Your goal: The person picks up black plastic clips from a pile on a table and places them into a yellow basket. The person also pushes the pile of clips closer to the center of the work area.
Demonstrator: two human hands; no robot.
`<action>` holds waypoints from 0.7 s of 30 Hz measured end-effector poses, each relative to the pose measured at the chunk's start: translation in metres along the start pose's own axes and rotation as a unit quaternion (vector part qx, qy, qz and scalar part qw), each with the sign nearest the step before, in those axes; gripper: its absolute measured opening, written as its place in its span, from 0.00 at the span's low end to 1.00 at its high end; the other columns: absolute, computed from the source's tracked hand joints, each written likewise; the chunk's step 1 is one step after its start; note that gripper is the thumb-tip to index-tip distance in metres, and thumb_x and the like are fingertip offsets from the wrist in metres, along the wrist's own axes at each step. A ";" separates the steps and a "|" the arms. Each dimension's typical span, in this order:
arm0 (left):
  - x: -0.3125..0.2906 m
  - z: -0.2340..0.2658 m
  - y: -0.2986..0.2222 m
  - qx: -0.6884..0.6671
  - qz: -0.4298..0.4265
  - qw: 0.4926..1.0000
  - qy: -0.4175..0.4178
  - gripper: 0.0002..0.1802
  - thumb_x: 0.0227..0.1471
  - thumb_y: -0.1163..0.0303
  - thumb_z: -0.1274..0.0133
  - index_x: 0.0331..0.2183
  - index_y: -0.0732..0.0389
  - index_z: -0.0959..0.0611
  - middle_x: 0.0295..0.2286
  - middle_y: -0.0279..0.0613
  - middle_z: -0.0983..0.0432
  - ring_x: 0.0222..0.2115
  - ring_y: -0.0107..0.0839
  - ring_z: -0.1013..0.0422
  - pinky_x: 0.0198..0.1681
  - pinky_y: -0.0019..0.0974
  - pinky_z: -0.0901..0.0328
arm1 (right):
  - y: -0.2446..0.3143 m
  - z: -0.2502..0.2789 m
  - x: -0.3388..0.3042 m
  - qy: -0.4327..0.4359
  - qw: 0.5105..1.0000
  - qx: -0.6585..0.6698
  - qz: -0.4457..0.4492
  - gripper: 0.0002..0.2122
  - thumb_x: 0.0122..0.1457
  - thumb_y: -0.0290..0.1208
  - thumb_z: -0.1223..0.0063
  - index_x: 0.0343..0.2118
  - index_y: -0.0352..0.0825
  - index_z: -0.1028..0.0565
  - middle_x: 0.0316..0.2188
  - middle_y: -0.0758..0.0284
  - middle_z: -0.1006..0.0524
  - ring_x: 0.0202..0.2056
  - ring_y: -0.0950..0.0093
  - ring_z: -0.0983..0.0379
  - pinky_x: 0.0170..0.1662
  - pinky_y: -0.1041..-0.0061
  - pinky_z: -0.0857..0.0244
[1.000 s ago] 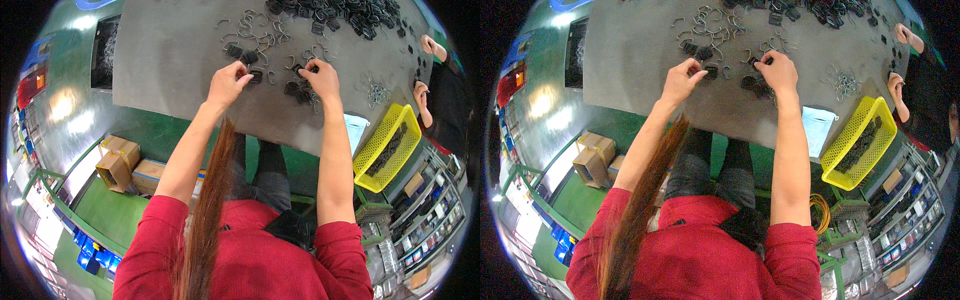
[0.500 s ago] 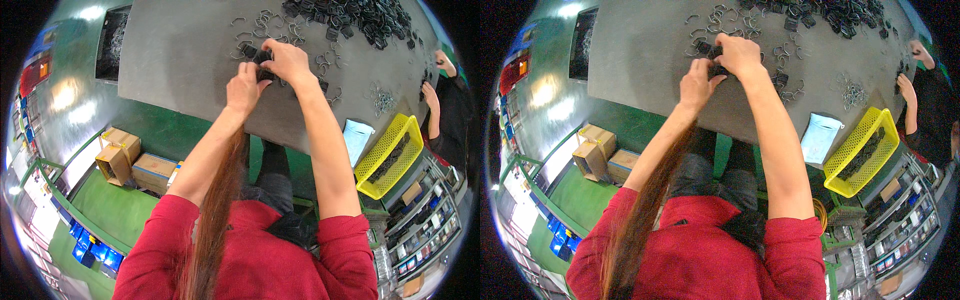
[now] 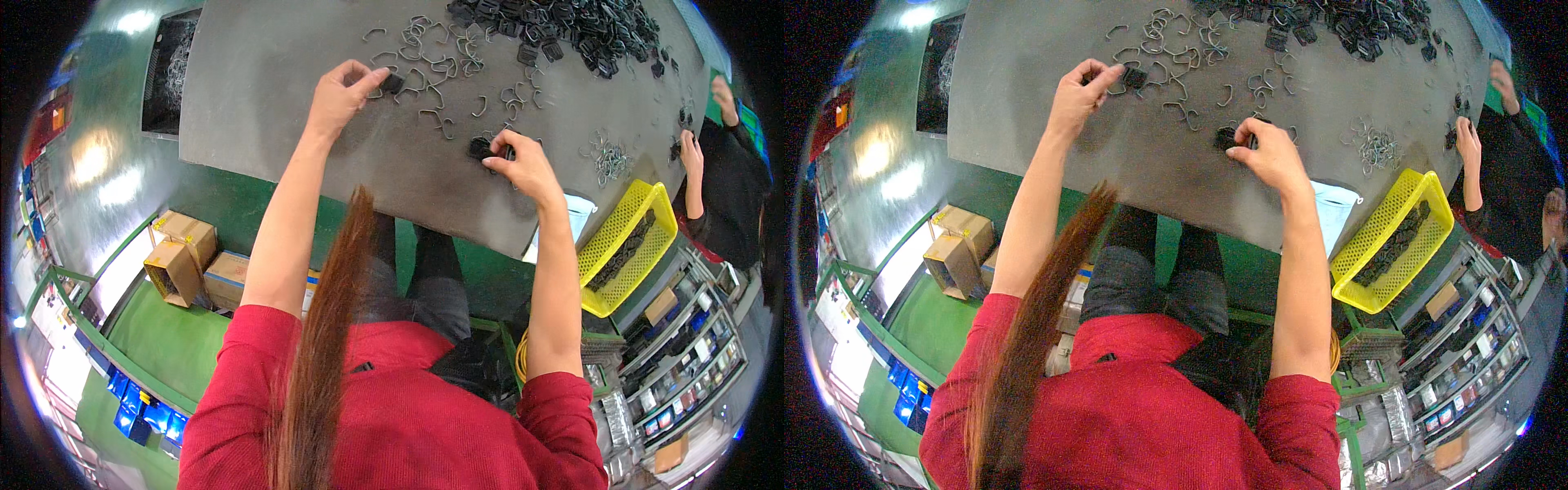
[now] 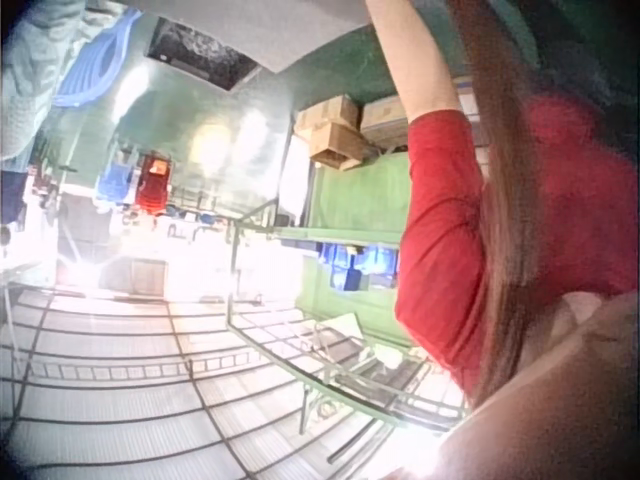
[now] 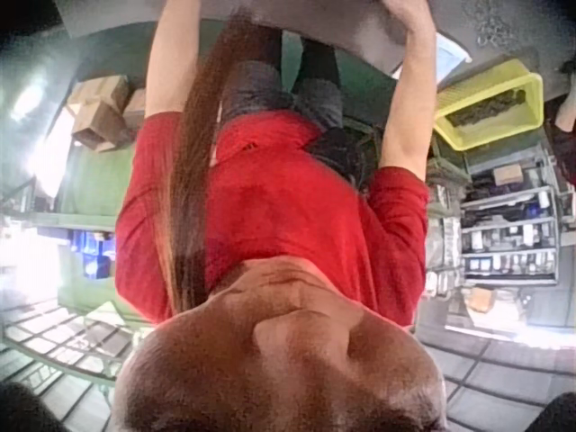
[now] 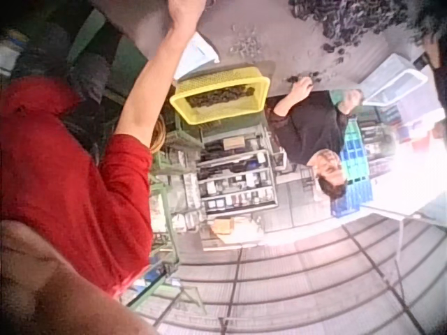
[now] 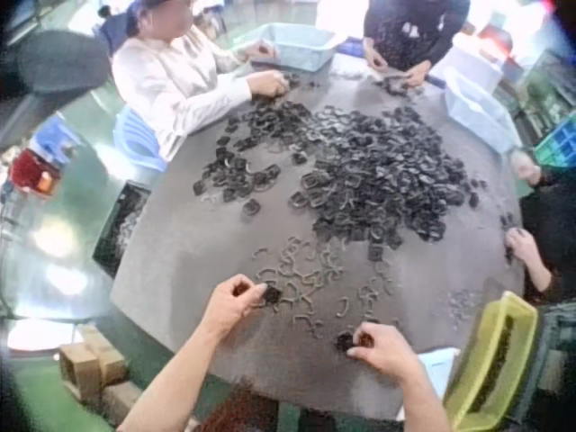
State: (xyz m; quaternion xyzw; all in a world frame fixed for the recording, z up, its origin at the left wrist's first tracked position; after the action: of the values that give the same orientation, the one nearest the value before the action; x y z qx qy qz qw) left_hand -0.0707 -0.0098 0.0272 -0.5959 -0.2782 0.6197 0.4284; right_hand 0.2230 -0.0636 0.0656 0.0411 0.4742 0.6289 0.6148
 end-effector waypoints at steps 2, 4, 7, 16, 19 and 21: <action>0.000 -0.011 -0.021 0.268 -0.100 0.951 -0.114 0.16 0.43 0.56 0.42 0.31 0.56 0.23 0.20 0.37 0.27 0.21 0.30 0.29 0.26 0.34 0.37 | 0.002 -0.010 -0.004 0.010 0.997 -0.058 -0.057 0.15 0.44 0.31 0.40 0.36 0.38 0.29 0.27 0.63 0.24 0.34 0.61 0.27 0.37 0.66 0.36; 0.001 -0.018 -0.023 0.340 -0.076 0.931 -0.105 0.21 0.40 0.55 0.40 0.34 0.57 0.24 0.22 0.43 0.25 0.26 0.40 0.27 0.30 0.40 0.35 | 0.008 -0.015 -0.007 -0.026 0.992 -0.115 -0.054 0.17 0.45 0.30 0.40 0.40 0.40 0.31 0.27 0.64 0.24 0.34 0.61 0.26 0.37 0.65 0.35; 0.003 -0.026 -0.018 0.402 -0.109 0.901 -0.122 0.21 0.40 0.54 0.40 0.35 0.57 0.24 0.23 0.44 0.24 0.29 0.43 0.27 0.32 0.42 0.35 | 0.007 -0.021 -0.008 -0.052 0.987 -0.151 -0.012 0.18 0.45 0.29 0.41 0.40 0.42 0.32 0.32 0.66 0.24 0.36 0.63 0.27 0.37 0.65 0.35; 0.009 -0.021 -0.016 0.444 -0.084 0.881 -0.139 0.19 0.41 0.56 0.39 0.33 0.56 0.22 0.20 0.37 0.26 0.26 0.35 0.28 0.29 0.38 0.36 | -0.032 -0.016 -0.041 -0.165 0.985 0.039 -0.021 0.11 0.42 0.31 0.39 0.30 0.38 0.26 0.32 0.66 0.25 0.36 0.63 0.28 0.37 0.69 0.35; -0.003 -0.025 -0.026 0.421 -0.052 0.886 -0.187 0.23 0.40 0.52 0.40 0.35 0.56 0.23 0.26 0.42 0.24 0.31 0.40 0.27 0.35 0.41 0.35 | -0.070 0.022 -0.087 -0.188 0.972 0.133 -0.051 0.13 0.44 0.33 0.39 0.32 0.32 0.25 0.30 0.64 0.23 0.33 0.72 0.27 0.39 0.76 0.36; -0.008 -0.026 -0.026 0.426 -0.024 0.879 -0.212 0.25 0.39 0.49 0.40 0.36 0.56 0.23 0.28 0.45 0.23 0.34 0.42 0.27 0.37 0.42 0.35 | -0.108 0.061 -0.141 -0.299 0.937 0.158 -0.085 0.12 0.45 0.31 0.39 0.32 0.33 0.25 0.29 0.66 0.24 0.32 0.76 0.29 0.39 0.77 0.36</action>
State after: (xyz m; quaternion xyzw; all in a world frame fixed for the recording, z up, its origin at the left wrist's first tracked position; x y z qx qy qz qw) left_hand -0.0406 -0.0084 0.0499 -0.2033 -0.0864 0.7794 0.5863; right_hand 0.3749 -0.1667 0.1043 0.2832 0.3634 0.4505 0.7648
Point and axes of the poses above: each hand's wrist, its own x-axis towards the middle knuckle, its own z-axis out of the back of the hand, y = z × x, the point moved 4 cm from there along x, towards the middle knuckle
